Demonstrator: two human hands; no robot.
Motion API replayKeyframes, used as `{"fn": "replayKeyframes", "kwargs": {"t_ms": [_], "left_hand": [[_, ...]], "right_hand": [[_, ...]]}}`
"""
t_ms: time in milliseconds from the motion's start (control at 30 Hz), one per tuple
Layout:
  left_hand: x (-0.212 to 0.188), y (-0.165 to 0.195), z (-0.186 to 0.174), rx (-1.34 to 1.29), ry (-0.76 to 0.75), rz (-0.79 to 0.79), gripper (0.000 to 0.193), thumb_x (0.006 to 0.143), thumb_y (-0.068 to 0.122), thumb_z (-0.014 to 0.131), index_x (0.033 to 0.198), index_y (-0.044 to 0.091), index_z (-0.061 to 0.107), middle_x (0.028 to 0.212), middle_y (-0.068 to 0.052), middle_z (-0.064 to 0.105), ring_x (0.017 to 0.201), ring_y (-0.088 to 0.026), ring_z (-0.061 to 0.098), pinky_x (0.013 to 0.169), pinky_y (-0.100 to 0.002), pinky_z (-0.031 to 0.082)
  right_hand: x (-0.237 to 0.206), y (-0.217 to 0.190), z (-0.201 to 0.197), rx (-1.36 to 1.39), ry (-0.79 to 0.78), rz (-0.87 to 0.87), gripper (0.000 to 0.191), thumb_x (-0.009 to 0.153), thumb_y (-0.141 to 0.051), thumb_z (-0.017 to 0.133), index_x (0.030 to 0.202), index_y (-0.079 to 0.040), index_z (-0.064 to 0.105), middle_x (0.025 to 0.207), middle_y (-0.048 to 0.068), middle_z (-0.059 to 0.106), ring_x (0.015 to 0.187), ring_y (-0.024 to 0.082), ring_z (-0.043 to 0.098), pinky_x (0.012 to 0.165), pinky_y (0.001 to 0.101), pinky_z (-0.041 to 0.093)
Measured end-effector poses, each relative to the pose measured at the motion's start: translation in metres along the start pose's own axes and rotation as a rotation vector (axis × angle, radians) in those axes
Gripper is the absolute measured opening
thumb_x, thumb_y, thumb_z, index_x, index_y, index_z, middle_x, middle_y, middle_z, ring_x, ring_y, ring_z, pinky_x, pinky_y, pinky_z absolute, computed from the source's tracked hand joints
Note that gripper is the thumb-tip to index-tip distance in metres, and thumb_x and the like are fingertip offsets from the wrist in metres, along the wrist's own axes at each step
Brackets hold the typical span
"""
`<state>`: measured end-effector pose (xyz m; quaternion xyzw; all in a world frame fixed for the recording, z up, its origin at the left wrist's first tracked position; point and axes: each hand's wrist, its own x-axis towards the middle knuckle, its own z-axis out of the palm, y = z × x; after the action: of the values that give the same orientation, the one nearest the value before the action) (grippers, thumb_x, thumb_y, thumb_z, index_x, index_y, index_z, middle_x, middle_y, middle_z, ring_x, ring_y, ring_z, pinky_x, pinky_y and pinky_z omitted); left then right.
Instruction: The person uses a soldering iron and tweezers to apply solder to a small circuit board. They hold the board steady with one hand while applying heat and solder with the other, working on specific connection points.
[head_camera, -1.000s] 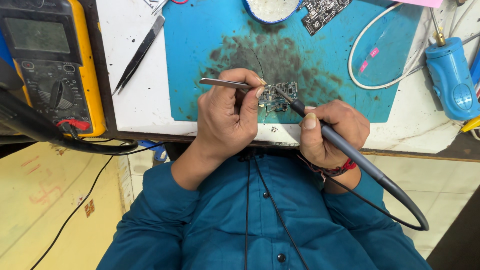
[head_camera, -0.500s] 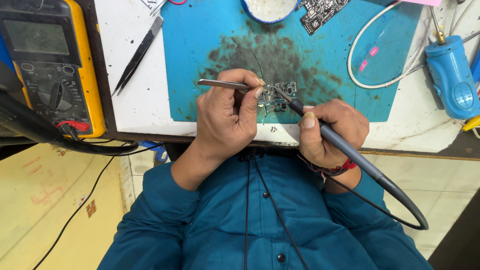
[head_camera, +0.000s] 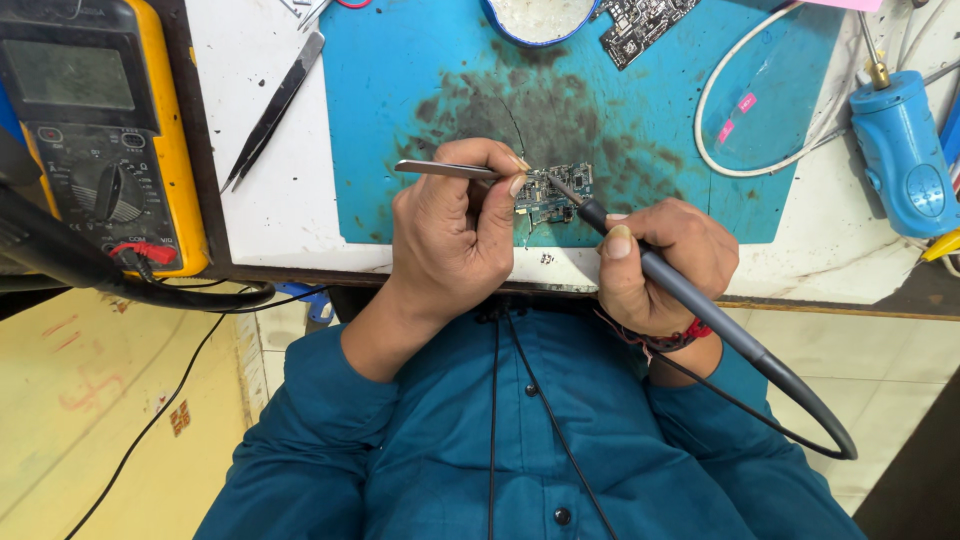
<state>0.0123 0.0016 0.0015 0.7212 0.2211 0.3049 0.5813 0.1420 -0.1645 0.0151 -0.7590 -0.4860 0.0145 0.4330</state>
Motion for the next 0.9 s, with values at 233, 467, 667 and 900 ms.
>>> {"fn": "replayKeyframes", "kwargs": {"t_ms": [233, 467, 667, 900], "left_hand": [[0.0001, 0.0004, -0.0002, 0.010, -0.006, -0.019, 0.014, 0.105, -0.003, 0.067, 0.115, 0.001, 0.058, 0.102, -0.007, 0.072, 0.074, -0.007, 0.069, 0.063, -0.022, 0.054], [0.0003, 0.0003, 0.0003, 0.003, 0.001, -0.002, 0.014, 0.106, -0.003, 0.066, 0.115, 0.002, 0.058, 0.104, -0.007, 0.072, 0.073, -0.007, 0.070, 0.061, -0.020, 0.056], [0.0004, 0.0002, -0.0003, 0.008, -0.005, -0.008, 0.014, 0.105, -0.003, 0.067, 0.115, 0.002, 0.058, 0.104, -0.007, 0.072, 0.076, -0.008, 0.071, 0.061, -0.020, 0.056], [0.0006, 0.0004, 0.0001, 0.002, -0.002, -0.004, 0.014, 0.106, -0.003, 0.067, 0.116, 0.002, 0.057, 0.103, -0.007, 0.072, 0.073, -0.007, 0.071, 0.062, -0.020, 0.056]], "right_hand": [[0.0007, 0.0002, -0.0002, 0.005, -0.004, -0.005, 0.015, 0.103, -0.010, 0.067, 0.094, -0.001, 0.058, 0.081, 0.013, 0.068, 0.058, 0.021, 0.062, 0.057, 0.0305, 0.048], [0.0007, -0.0001, -0.0007, 0.001, -0.006, -0.007, 0.015, 0.102, -0.009, 0.067, 0.093, -0.002, 0.058, 0.080, 0.012, 0.068, 0.057, 0.020, 0.060, 0.056, 0.0304, 0.047], [0.0006, -0.0002, -0.0009, -0.008, -0.007, 0.001, 0.015, 0.103, -0.008, 0.067, 0.094, -0.002, 0.058, 0.080, 0.012, 0.068, 0.056, 0.020, 0.059, 0.056, 0.0305, 0.046], [0.0007, 0.0000, -0.0004, -0.011, 0.008, -0.008, 0.015, 0.103, -0.008, 0.067, 0.093, -0.002, 0.058, 0.080, 0.012, 0.068, 0.056, 0.020, 0.058, 0.055, 0.0307, 0.046]]}}
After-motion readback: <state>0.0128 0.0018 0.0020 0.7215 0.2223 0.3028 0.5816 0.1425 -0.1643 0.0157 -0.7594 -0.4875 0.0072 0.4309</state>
